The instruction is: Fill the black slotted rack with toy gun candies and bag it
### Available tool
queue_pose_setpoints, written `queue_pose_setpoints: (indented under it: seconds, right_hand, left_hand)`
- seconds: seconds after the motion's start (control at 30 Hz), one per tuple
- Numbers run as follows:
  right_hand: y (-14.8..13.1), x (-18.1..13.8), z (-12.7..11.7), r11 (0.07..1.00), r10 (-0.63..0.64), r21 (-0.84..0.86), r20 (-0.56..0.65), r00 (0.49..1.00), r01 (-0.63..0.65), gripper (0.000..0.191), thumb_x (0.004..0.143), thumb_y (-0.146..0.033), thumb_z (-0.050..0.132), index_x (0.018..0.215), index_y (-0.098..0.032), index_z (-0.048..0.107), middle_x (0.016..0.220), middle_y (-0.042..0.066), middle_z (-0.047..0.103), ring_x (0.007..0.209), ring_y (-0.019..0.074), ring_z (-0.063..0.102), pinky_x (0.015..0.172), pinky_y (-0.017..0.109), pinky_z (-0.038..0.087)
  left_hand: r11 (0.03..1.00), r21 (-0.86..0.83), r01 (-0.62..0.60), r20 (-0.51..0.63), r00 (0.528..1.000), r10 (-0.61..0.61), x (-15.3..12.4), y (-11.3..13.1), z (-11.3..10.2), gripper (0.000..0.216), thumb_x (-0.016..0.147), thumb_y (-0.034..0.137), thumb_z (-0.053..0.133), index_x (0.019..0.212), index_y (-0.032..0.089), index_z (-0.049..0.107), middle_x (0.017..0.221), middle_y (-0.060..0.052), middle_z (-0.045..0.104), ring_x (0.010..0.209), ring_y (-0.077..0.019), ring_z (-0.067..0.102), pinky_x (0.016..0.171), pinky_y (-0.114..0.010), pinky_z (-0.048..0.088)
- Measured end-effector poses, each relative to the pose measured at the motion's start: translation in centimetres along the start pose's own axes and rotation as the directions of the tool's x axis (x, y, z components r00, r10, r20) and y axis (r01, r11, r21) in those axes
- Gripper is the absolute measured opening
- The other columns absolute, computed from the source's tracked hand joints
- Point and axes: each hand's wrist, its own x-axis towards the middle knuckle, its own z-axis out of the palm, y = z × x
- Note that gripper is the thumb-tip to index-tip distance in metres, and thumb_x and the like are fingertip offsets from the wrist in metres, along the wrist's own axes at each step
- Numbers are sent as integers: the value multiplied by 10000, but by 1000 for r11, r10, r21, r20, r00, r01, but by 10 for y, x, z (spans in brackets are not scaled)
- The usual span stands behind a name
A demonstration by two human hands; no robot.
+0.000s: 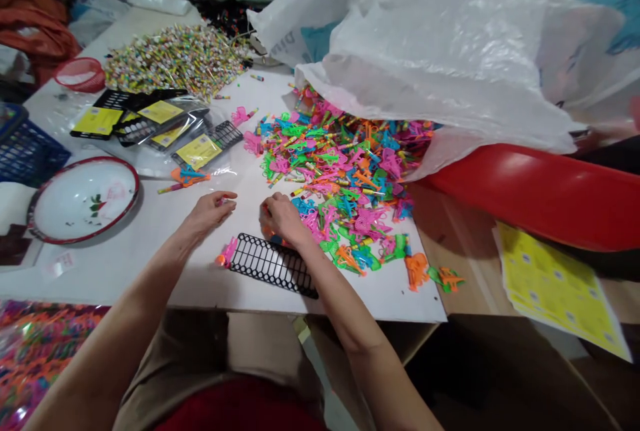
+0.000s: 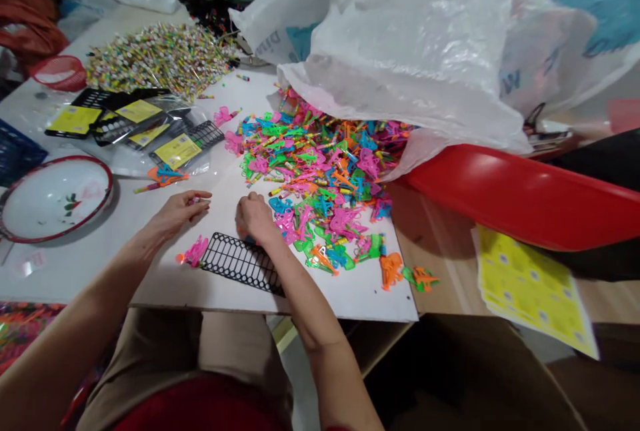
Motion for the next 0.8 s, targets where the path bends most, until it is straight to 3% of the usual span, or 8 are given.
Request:
queue_pose_setpoints:
  seconds: [0.2, 0.33, 0.43, 0.5, 0.67, 0.73, 0.8]
  right_hand:
    - [-11, -7, -1, 998, 63, -24, 54, 997, -62, 319, 838, -119, 547, 1157, -119, 550, 1110, 127, 601, 989, 224, 565, 804, 288, 423]
    - [-4, 9, 4, 984, 80, 151, 74, 994, -90, 419, 745, -157, 656, 1157, -138, 580, 1025, 83, 666, 920, 201, 595, 738, 261, 424]
    - [9, 23, 1, 941, 127, 308, 53, 990, -137, 250, 712, -186, 665, 959, -147, 672, 858, 42, 686, 772, 173, 597, 651, 250, 405]
    - [14, 30, -4, 876, 134, 471, -31, 991, -104, 164, 713, -214, 638, 858, -156, 687, 755, 7, 659, 690, 147, 572, 617, 242, 394]
    - [6, 29, -28, 623, 198, 780, -232, 952, 61, 205, 673, -303, 629, 811, -160, 680, 625, -47, 556, 579, 108, 483, 553, 227, 368]
    - [0, 23, -35, 567, 194, 816, -263, 945, 111, 205, 670, -326, 640, 787, -161, 675, 611, -49, 540, 564, 101, 458, 536, 225, 351]
    - [-4, 15, -39, 517, 221, 844, -294, 930, 144, 207, 677, -345, 651, 783, -168, 676, 612, -50, 535, 554, 95, 439, 525, 224, 337]
  left_hand:
    - [997, 65, 30, 37, 999, -32, -2, -9, -1, 440, 686, 346, 717, 1062, 133, 628, 576, 62, 464, 490, -71, 377, 471, -213, 250]
    - [997, 68, 41, 71, 996, -46, -3, -7, 4, 418, 691, 335, 706, 1044, 125, 628, 610, 54, 472, 512, -69, 373, 481, -220, 250]
    - [997, 60, 42, 85, 995, -47, -3, -4, 6, 423, 705, 338, 711, 1062, 128, 626, 608, 52, 470, 522, -71, 385, 494, -224, 262]
    - [997, 39, 62, 117, 991, -66, -2, -2, 7, 447, 709, 352, 722, 1085, 132, 623, 615, 46, 483, 510, -68, 383, 486, -227, 249]
    - [998, -49, 49, 259, 965, -35, 8, 15, 17, 399, 714, 398, 725, 1001, 135, 641, 703, -11, 590, 482, -50, 375, 469, -223, 235]
    - [999, -52, -11, 211, 977, 22, 13, 26, 19, 333, 716, 398, 718, 903, 135, 634, 647, 7, 564, 471, -49, 369, 464, -217, 240]
    - [998, 1, -68, 91, 994, 68, 13, 34, 20, 292, 695, 357, 735, 848, 138, 615, 573, 44, 498, 468, -53, 366, 461, -210, 252]
